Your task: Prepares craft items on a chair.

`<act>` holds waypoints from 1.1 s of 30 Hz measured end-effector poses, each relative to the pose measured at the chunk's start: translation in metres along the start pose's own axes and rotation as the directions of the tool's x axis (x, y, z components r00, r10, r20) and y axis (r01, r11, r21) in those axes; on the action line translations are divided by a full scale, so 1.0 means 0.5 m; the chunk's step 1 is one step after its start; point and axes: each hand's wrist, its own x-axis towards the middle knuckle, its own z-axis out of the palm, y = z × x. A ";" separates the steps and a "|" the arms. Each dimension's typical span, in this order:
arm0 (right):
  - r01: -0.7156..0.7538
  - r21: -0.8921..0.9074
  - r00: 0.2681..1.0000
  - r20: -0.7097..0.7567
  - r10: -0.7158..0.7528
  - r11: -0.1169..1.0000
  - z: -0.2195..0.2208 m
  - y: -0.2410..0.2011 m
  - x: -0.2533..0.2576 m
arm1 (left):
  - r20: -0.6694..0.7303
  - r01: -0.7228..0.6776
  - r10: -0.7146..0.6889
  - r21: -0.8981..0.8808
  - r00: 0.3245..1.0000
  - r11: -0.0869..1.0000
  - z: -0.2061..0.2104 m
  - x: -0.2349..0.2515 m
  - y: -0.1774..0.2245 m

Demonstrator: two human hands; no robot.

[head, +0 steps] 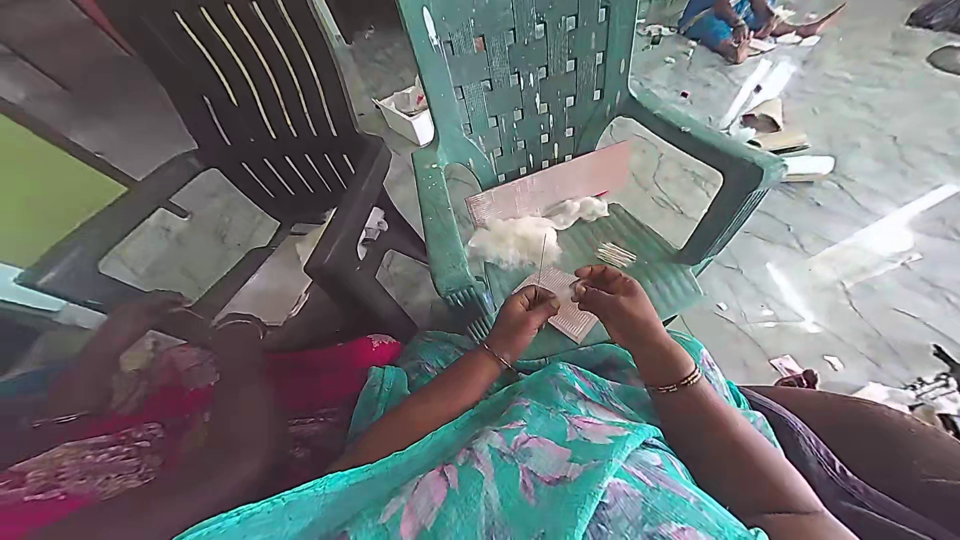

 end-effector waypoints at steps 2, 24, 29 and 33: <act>-0.007 -0.022 0.999 0.044 0.008 1.000 -0.011 0.000 0.005 | -0.009 -0.004 0.004 0.026 1.000 1.000 0.001 0.000 0.007; 0.027 -0.216 0.999 0.040 -0.019 0.976 -0.044 0.044 0.048 | -0.055 0.345 -0.347 -0.039 0.936 0.938 0.042 0.072 0.001; 0.019 -0.175 0.999 0.031 -0.013 0.984 -0.062 0.051 0.059 | 0.004 0.429 -0.429 -0.064 0.903 0.901 0.044 0.093 -0.005; 0.057 -0.208 0.998 0.021 -0.054 0.977 -0.076 0.063 0.071 | -0.012 0.434 -0.435 -0.029 0.900 0.900 0.050 0.098 -0.011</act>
